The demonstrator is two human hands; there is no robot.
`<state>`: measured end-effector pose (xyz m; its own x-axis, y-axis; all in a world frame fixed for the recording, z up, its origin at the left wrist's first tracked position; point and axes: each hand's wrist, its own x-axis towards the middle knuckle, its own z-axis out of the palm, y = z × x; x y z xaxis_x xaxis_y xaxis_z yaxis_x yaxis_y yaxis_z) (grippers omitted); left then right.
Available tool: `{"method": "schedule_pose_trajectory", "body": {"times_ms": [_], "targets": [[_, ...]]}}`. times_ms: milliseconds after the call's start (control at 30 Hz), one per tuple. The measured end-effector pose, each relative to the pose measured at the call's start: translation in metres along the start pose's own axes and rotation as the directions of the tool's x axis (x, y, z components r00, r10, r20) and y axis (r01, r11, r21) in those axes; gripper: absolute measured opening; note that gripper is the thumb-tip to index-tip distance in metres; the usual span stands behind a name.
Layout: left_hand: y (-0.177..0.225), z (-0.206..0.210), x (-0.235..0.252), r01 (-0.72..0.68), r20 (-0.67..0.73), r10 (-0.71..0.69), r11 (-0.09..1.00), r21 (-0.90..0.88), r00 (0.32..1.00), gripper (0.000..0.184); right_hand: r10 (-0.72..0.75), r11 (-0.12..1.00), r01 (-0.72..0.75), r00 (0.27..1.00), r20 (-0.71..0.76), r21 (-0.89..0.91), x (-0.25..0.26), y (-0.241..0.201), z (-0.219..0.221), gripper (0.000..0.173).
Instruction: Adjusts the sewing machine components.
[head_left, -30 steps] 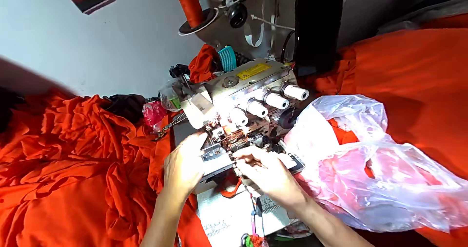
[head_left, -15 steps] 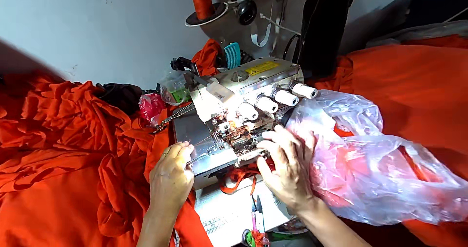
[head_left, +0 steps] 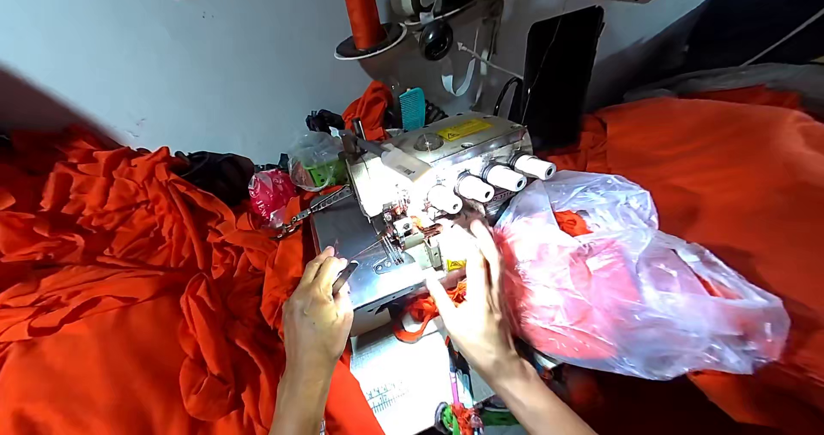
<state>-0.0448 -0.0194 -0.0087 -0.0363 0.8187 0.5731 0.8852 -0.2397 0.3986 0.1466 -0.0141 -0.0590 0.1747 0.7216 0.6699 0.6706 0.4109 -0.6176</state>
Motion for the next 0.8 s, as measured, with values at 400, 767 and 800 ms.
{"method": "schedule_pose_trajectory", "body": {"times_ms": [400, 767, 800], "targets": [[0.0, -0.003, -0.001, -0.004, 0.009, 0.004, 1.0, 0.008, 1.0, 0.025, -0.02, 0.965, -0.034, 0.979, 0.203, 0.26, -0.058, 0.017, -0.049, 0.02], [0.003, -0.002, -0.003, 0.022, -0.001, -0.022, 1.0, -0.017, 1.0, 0.028, -0.052, 0.945, -0.018, 0.978, 0.204, 0.326, -0.043, 0.011, -0.058, 0.018], [0.003, -0.002, -0.003, 0.023, 0.0, -0.023, 0.999, -0.022, 1.0, 0.028, -0.032, 0.951, -0.025, 0.983, 0.18, 0.307, -0.037, 0.012, -0.064, 0.02]]}}
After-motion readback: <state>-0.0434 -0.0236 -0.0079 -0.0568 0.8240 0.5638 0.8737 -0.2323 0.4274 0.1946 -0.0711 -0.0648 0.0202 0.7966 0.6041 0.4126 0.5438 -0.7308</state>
